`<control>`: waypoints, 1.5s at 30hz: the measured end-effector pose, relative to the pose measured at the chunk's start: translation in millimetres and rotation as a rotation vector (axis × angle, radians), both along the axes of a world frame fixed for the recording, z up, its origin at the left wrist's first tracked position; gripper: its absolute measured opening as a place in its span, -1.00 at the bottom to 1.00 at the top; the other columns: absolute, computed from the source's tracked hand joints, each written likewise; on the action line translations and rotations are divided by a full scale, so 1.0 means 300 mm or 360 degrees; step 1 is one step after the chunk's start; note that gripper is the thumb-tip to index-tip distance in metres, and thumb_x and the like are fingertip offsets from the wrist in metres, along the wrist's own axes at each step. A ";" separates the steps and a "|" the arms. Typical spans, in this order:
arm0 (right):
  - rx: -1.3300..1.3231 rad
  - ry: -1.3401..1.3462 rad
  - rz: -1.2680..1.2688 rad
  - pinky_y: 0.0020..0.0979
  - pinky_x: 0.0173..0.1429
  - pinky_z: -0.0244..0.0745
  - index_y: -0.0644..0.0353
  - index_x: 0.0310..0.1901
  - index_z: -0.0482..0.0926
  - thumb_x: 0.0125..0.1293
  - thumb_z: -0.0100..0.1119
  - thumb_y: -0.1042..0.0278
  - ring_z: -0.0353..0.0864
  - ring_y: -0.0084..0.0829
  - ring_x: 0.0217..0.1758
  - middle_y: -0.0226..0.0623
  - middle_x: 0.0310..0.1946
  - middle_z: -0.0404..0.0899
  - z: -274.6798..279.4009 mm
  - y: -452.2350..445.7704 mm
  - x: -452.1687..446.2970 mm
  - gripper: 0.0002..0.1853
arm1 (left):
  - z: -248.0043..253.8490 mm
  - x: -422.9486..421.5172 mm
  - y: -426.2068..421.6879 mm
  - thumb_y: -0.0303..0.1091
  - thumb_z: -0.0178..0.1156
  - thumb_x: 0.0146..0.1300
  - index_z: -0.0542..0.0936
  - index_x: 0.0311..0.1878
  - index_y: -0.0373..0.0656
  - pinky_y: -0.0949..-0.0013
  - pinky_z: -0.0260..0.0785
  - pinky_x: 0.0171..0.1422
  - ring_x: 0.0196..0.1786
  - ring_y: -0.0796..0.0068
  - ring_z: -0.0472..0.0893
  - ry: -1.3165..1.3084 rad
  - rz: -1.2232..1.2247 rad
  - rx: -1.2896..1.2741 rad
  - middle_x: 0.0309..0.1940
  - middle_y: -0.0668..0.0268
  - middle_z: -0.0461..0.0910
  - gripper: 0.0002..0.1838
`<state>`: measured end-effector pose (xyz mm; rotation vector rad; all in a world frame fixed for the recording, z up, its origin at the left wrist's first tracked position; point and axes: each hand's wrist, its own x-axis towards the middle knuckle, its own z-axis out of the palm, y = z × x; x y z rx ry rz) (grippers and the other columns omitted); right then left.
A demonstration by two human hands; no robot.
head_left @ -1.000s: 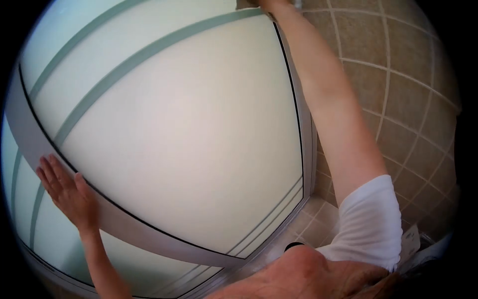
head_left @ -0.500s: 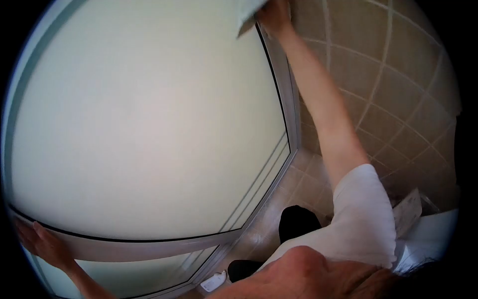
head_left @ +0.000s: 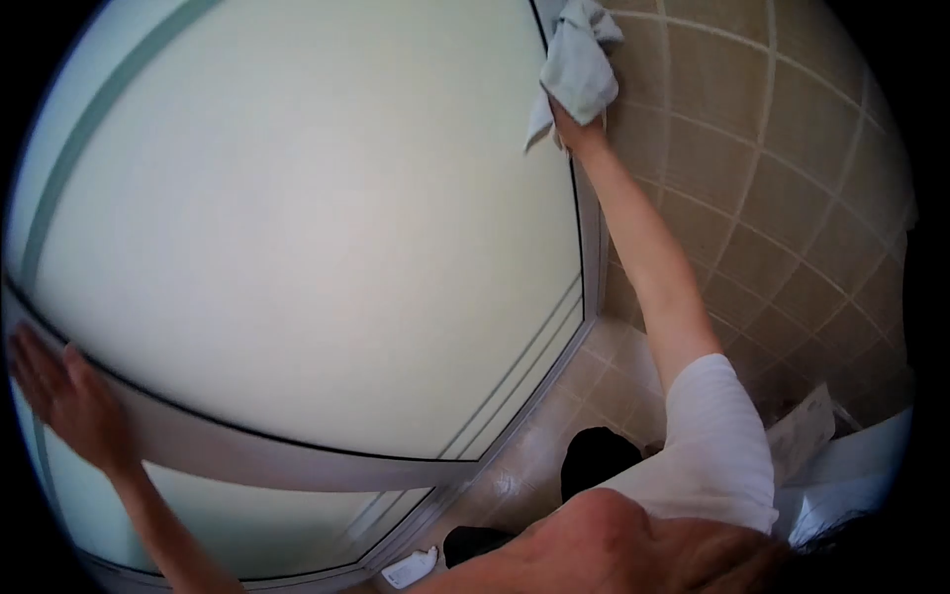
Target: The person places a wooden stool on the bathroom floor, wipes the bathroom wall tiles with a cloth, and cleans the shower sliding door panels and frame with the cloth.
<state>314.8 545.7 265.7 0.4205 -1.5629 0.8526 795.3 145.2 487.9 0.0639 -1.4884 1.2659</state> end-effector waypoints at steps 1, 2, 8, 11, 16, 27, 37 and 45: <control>-0.0115 -0.0012 0.0174 -0.21 0.44 0.03 0.07 0.33 0.22 0.22 0.16 -0.01 0.20 -0.22 0.40 -0.26 0.33 0.24 0.085 -0.029 -0.037 -0.31 | -0.007 -0.027 0.057 -0.15 -0.23 0.48 0.21 0.41 -0.10 0.17 -0.22 0.56 0.50 0.20 0.07 0.0002 -0.0122 -0.0026 0.43 0.21 0.15 -0.50; -0.0224 -0.0024 0.0346 -0.11 0.44 -0.01 -0.06 0.32 0.27 0.19 0.16 -0.08 0.18 -0.27 0.41 -0.29 0.34 0.24 0.178 -0.057 -0.066 -0.33 | -0.011 -0.041 0.094 -0.11 -0.21 0.47 0.17 0.44 -0.04 0.16 -0.23 0.57 0.51 0.20 0.03 0.0005 -0.0247 -0.0054 0.45 0.25 0.13 -0.47; -0.0159 0.0601 0.0440 -0.20 -0.05 0.48 0.11 0.14 0.43 0.11 0.26 0.19 0.55 -0.13 -0.05 -0.17 -0.10 0.55 0.767 -0.209 0.343 -0.47 | -0.034 -0.057 0.125 -0.15 -0.15 0.43 0.13 0.46 -0.06 0.18 -0.29 0.58 0.53 0.19 -0.03 0.0163 -0.0296 0.0131 0.47 0.21 0.07 -0.44; -0.0029 0.0798 0.0279 -0.20 -0.16 0.47 0.11 0.09 0.44 0.12 0.26 0.20 0.56 -0.17 -0.12 -0.21 -0.19 0.56 0.894 -0.321 0.485 -0.52 | -0.051 -0.054 0.130 -0.04 -0.13 0.42 0.13 0.46 0.06 0.09 -0.16 0.56 0.53 0.19 -0.04 0.0244 -0.0291 0.0334 0.47 0.26 0.05 -0.42; 0.0416 0.0369 0.0547 -0.25 0.01 0.48 -0.10 0.21 0.32 0.24 0.05 -0.13 0.54 -0.30 -0.01 -0.27 -0.01 0.53 1.047 -0.563 0.823 -0.45 | -0.046 -0.028 0.119 0.02 -0.19 0.42 0.19 0.42 0.04 0.16 -0.12 0.54 0.52 0.29 0.00 0.0212 -0.0542 0.0482 0.44 0.30 0.14 -0.44; 0.0558 0.1220 0.0580 0.14 0.36 -0.06 -0.54 0.15 0.45 -0.18 0.38 -0.04 0.19 -0.31 0.38 -0.42 0.33 0.26 0.741 -0.771 0.976 -0.30 | -0.046 -0.005 0.109 0.07 -0.17 0.40 0.06 0.44 -0.21 0.17 -0.11 0.52 0.48 0.21 0.08 -0.0040 -0.1742 0.0905 0.43 0.16 0.06 -0.29; -0.0340 -0.0248 0.0277 -0.18 0.30 0.21 0.21 0.20 0.37 0.22 0.12 -0.19 0.35 -0.06 0.24 -0.08 0.18 0.41 0.496 -0.159 0.113 -0.31 | -0.052 -0.012 0.030 0.06 -0.25 0.43 0.07 0.45 -0.09 0.15 -0.05 0.52 0.47 0.27 0.12 -0.0102 -0.1715 0.0677 0.42 0.20 0.14 -0.36; 0.0147 0.0152 0.0908 -0.23 0.34 0.16 0.15 0.19 0.39 0.31 0.02 -0.07 0.38 -0.14 0.23 -0.12 0.15 0.42 0.699 -0.605 0.805 -0.44 | -0.053 0.011 0.034 0.04 -0.23 0.42 0.02 0.45 -0.17 0.11 0.02 0.48 0.43 0.21 0.17 -0.0134 -0.1721 0.0860 0.41 0.12 0.11 -0.33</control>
